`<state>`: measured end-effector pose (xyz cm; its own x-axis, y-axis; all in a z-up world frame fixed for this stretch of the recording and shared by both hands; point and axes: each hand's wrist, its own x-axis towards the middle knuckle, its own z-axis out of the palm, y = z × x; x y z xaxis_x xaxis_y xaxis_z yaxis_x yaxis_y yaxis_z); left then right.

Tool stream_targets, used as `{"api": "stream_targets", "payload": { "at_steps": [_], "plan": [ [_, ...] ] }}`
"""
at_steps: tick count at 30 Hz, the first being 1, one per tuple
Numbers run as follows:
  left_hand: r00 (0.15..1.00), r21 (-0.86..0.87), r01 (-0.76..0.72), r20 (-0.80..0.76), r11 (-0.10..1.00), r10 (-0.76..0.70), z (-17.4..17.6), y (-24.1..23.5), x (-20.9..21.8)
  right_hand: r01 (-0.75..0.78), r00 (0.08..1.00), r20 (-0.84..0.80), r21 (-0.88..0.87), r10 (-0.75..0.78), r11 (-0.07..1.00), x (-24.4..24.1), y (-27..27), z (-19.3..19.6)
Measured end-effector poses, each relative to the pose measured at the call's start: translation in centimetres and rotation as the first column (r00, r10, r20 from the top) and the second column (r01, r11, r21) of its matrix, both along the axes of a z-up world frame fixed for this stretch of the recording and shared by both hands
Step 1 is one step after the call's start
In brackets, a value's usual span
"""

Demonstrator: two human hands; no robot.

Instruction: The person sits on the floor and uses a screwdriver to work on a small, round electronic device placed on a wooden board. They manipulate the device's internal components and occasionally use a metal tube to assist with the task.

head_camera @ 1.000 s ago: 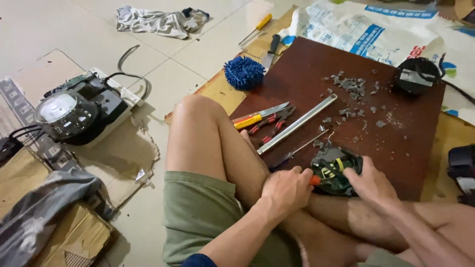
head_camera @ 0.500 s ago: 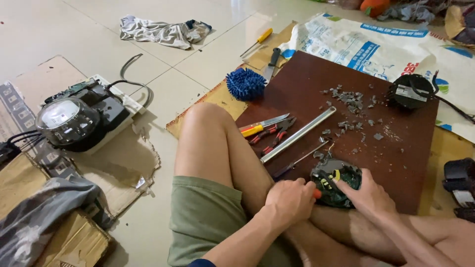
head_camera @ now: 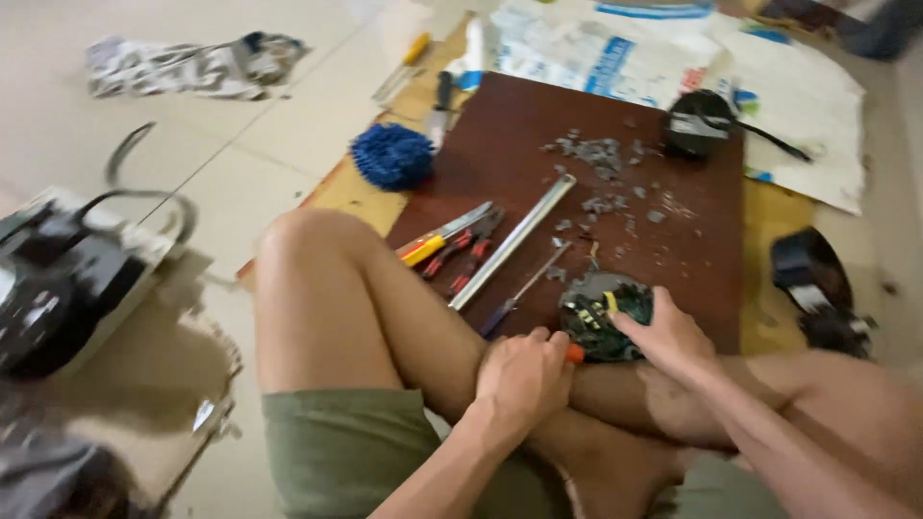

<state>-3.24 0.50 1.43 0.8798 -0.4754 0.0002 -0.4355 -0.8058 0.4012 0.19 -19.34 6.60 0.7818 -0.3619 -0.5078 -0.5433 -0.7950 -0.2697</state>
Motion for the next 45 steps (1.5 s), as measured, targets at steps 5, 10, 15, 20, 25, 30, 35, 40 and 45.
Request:
{"api": "stream_targets", "payload": {
  "at_steps": [5,10,15,20,25,30,35,40,45],
  "plan": [
    [0.992,-0.010,0.092,-0.082,0.996,-0.092,0.0,0.4,1.6,0.034,0.998,0.045,-0.024,-0.033,0.999,0.2,-0.2,-1.0],
    [0.984,-0.008,0.153,-0.086,0.988,-0.153,-2.5,0.2,2.4,0.151,0.949,0.250,0.180,-0.194,0.972,-1.3,-0.7,-1.3],
    [0.995,0.027,0.097,-0.010,0.995,-0.097,-3.0,0.2,1.7,-0.344,0.861,0.399,-0.002,0.316,0.939,-2.2,0.5,-0.5],
    [0.996,0.050,0.074,-0.051,0.996,-0.071,-2.8,0.5,1.3,-0.280,0.872,0.400,-0.066,0.282,0.958,-0.9,0.5,-0.5],
    [0.990,0.035,0.073,-0.123,0.997,-0.068,-1.2,0.6,1.8,-0.076,0.937,0.347,0.088,0.041,0.993,-0.1,-1.8,-2.4],
    [0.973,0.018,0.062,-0.226,0.998,-0.056,0.3,0.5,1.8,0.005,0.964,0.264,0.082,-0.027,0.997,0.2,-2.8,-2.9],
    [0.982,-0.032,0.043,-0.183,0.999,-0.048,-0.3,0.9,1.7,-0.007,0.979,0.205,0.070,-0.008,0.998,-0.2,-1.4,-2.1],
    [0.973,-0.106,-0.135,-0.202,0.985,0.111,-0.9,0.7,2.7,-0.212,0.926,0.302,-0.089,0.229,0.973,-0.3,-2.7,-6.2],
    [0.933,-0.112,-0.262,-0.284,0.959,0.221,-0.8,0.4,3.7,-0.041,0.966,0.259,0.058,0.025,0.997,2.4,-2.8,-6.5]
  ]
}}
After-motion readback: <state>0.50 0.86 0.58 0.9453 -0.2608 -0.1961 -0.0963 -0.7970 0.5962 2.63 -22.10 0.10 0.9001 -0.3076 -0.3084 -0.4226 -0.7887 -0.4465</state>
